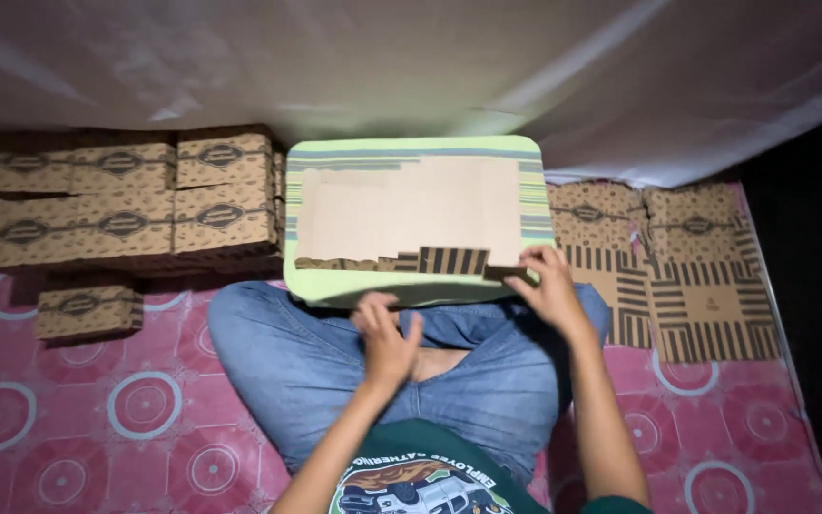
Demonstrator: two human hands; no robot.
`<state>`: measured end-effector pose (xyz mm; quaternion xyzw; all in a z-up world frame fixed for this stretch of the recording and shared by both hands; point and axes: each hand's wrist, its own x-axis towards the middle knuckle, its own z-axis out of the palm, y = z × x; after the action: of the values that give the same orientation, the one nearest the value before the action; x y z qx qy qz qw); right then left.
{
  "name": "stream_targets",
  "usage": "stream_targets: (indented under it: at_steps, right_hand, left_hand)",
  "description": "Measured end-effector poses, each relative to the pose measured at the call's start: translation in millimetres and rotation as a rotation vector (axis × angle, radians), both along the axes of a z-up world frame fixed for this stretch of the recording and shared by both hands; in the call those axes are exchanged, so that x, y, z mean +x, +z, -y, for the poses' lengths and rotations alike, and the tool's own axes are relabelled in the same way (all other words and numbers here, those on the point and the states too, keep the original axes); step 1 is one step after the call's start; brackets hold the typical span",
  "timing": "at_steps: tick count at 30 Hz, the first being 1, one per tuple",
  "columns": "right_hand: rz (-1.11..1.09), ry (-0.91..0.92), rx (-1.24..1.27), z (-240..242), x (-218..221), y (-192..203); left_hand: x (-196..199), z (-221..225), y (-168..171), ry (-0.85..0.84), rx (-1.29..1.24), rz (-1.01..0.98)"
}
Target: Assembling a small cardboard box from a flat template by folding and tucking flaps.
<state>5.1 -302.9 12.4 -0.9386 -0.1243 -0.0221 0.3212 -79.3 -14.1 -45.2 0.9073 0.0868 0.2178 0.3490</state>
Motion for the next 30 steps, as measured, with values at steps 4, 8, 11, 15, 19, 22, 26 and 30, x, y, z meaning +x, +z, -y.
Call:
stream_targets:
  at_steps: [4,8,11,15,19,22,26,30]
  right_hand:
    - [0.136,-0.045,-0.368,-45.3,-52.0,33.1]
    - [0.267,-0.048,-0.275,-117.2,-103.6,61.8]
    - [0.215,-0.093,-0.148,-171.8,-133.8,110.5]
    - [0.231,0.033,-0.076,-206.0,-145.9,109.7]
    - [0.012,0.272,0.114,-216.2,-151.9,127.2]
    - [-0.03,0.345,0.192,-208.5,-148.7,138.2]
    - [0.018,0.337,0.296,-185.0,-140.9,140.7]
    - [0.138,0.244,0.231,-164.1,-131.6,124.4]
  left_hand:
    - [-32.2,19.0,6.3,-0.428,-0.326,-0.142]
    - [-52.4,32.5,22.0,-0.546,-0.666,-0.5]
    - [-62.1,36.0,-48.3,-0.564,-0.774,-0.213]
    - [-80.8,18.4,-59.3,-0.518,-0.761,-0.166]
    - [-98.2,-15.9,0.8,-0.448,-0.756,-0.109]
    - [-91.9,-55.0,49.1,-0.403,-0.751,-0.066]
    - [-82.4,-109.8,67.1,-0.389,-0.63,-0.15]
    - [-43.1,-149.8,83.7,-0.533,-0.604,-0.145]
